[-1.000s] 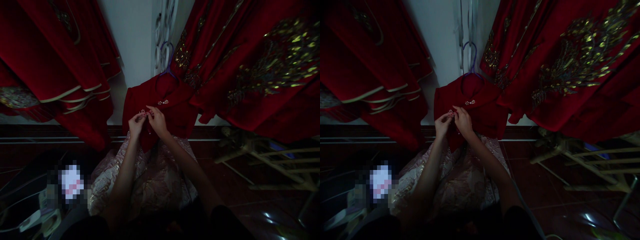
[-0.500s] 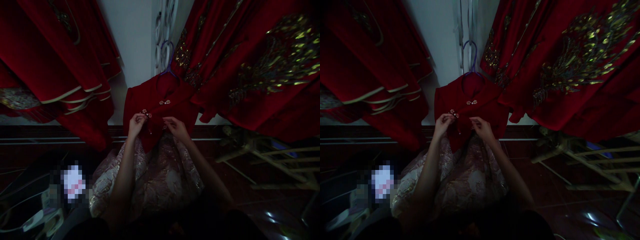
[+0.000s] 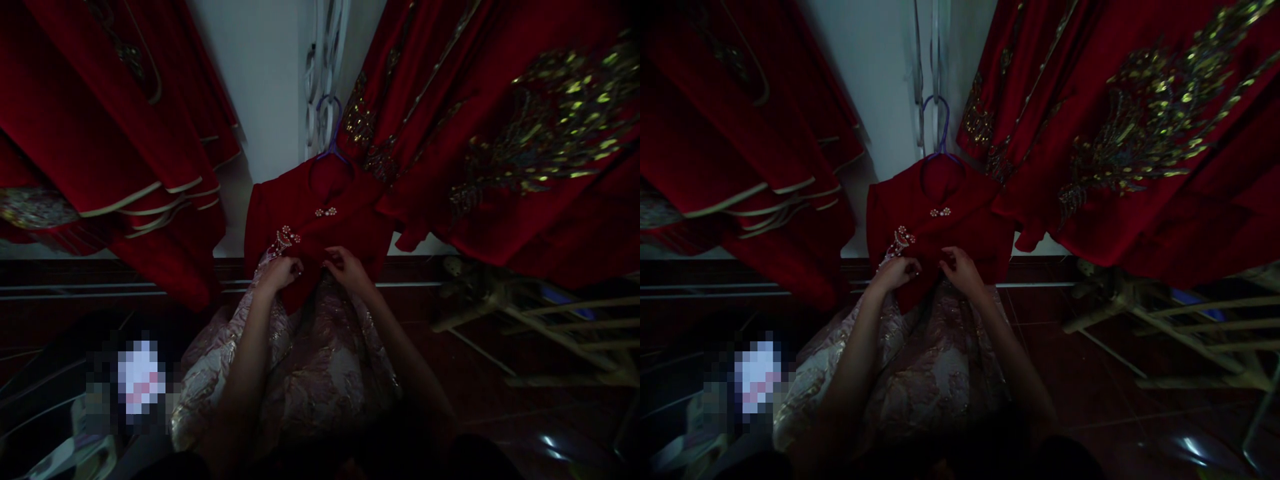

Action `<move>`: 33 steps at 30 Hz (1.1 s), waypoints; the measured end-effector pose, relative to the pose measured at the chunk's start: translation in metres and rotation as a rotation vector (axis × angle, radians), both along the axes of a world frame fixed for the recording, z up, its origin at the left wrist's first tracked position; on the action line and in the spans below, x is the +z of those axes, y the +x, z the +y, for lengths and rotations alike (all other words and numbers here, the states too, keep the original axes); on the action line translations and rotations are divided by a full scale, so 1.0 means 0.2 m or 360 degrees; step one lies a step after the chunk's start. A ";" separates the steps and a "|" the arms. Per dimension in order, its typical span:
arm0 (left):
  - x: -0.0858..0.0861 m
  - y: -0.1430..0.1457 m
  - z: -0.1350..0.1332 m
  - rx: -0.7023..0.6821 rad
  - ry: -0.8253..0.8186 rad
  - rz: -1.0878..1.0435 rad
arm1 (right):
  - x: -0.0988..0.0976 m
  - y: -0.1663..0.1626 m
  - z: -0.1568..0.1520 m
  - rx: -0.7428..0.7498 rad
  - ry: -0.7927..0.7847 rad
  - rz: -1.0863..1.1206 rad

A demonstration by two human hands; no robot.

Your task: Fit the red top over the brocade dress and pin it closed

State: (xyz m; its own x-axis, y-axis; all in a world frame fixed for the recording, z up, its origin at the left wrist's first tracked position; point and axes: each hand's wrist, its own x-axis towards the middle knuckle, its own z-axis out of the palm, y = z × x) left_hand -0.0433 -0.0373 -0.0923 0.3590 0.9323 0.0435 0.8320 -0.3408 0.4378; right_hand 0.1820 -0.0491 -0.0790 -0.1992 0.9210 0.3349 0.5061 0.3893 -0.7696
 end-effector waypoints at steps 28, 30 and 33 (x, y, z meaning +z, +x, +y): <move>-0.01 -0.04 0.03 0.0043 0.0141 -0.0317 | -0.21 -0.03 0.07 -0.0071 -0.0215 -0.0063; 0.01 -0.03 0.01 0.0071 0.0195 -0.0202 | -0.21 -0.03 0.07 -0.0091 -0.0115 -0.0143; 0.04 0.00 -0.02 0.0126 0.0306 -0.0048 | -0.21 -0.04 0.06 -0.0113 0.0011 -0.0243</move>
State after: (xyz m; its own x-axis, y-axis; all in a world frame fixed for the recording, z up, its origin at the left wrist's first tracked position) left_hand -0.0423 -0.0403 -0.0843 0.2810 0.9310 0.2331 0.8470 -0.3548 0.3959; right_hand 0.1740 -0.0362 -0.1204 -0.1828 0.9323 0.3122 0.6435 0.3535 -0.6789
